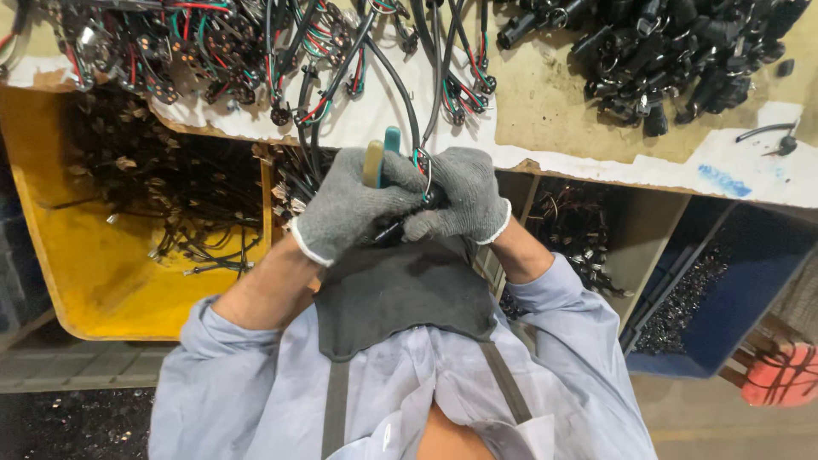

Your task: The person wears work gloves and uses a pair of pliers-style wire strippers to strip insulation from the ends of red, green and black wires. They repeatedly pick up a wire, grip and pull the stripped end with the tool, and set the processed wire on the workbench among piles of similar wired connectors.

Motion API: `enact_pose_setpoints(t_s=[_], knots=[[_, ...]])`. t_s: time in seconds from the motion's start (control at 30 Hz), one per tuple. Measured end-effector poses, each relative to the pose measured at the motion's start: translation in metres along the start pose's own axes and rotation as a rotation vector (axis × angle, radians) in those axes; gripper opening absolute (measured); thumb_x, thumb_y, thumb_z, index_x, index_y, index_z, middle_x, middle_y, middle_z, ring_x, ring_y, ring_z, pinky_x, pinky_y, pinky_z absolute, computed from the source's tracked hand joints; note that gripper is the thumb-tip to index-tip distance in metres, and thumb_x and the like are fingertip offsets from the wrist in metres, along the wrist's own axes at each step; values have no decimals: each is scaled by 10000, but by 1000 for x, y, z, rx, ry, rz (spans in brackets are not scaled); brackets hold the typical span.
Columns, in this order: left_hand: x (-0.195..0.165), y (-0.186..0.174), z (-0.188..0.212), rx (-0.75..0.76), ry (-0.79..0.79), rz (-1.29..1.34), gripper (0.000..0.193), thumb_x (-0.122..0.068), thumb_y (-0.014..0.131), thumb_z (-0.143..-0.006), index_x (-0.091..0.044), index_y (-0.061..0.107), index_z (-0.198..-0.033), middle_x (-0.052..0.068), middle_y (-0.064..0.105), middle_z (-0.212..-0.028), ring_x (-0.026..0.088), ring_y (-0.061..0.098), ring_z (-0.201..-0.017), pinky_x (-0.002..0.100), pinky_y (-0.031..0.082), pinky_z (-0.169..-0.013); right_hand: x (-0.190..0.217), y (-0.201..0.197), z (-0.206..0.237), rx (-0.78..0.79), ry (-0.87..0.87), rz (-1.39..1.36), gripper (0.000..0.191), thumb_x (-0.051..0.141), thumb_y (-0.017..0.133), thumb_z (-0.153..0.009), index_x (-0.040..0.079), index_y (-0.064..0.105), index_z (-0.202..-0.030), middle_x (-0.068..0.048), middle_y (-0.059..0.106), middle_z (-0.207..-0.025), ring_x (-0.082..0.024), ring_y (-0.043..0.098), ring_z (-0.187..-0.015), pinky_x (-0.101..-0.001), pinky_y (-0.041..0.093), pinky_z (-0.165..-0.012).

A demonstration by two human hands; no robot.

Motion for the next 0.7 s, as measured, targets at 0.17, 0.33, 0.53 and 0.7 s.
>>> enact_pose_setpoints(t_s=[0.17, 0.33, 0.53, 0.7], knots=[[-56, -2, 10, 30, 502, -489, 208, 3, 769, -807, 11, 780, -1015, 96, 730, -967, 127, 704, -856, 271, 566, -759, -6, 15, 3, 98, 147, -25, 515, 529, 818, -857, 83, 745, -1104, -96, 620, -752, -310, 636, -658, -404, 492, -626], [-56, -3, 33, -235, 501, 52, 165, -181, 691, -986, -47, 722, -896, 30, 624, -829, 126, 555, -671, 277, 423, -594, 6, 14, 8, -31, 45, 29, 485, 510, 893, -769, 103, 648, -871, -98, 574, -667, -321, 603, -606, -425, 463, -583], [-18, 25, 36, -11, 961, -205, 342, -406, 593, -1090, -108, 686, -949, 38, 660, -911, 231, 633, -767, 358, 500, -723, 15, 25, 4, 107, -10, 186, 553, 384, 785, -673, 12, 685, -1071, -107, 603, -755, -362, 589, -691, -480, 453, -649], [-26, 42, 36, 306, 1269, -511, 471, -530, 585, -1026, -72, 675, -1090, 124, 647, -1112, 363, 704, -897, 458, 550, -851, 5, 5, -2, 51, -177, 147, 367, 373, 787, -794, 95, 652, -993, -82, 629, -826, -332, 626, -767, -446, 484, -706]])
Point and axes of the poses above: each hand's wrist, its own z-axis away from the middle knuckle, its own y-axis out of the palm, x = y × z, the point moved 4 cm from there along -z, towards the middle knuckle
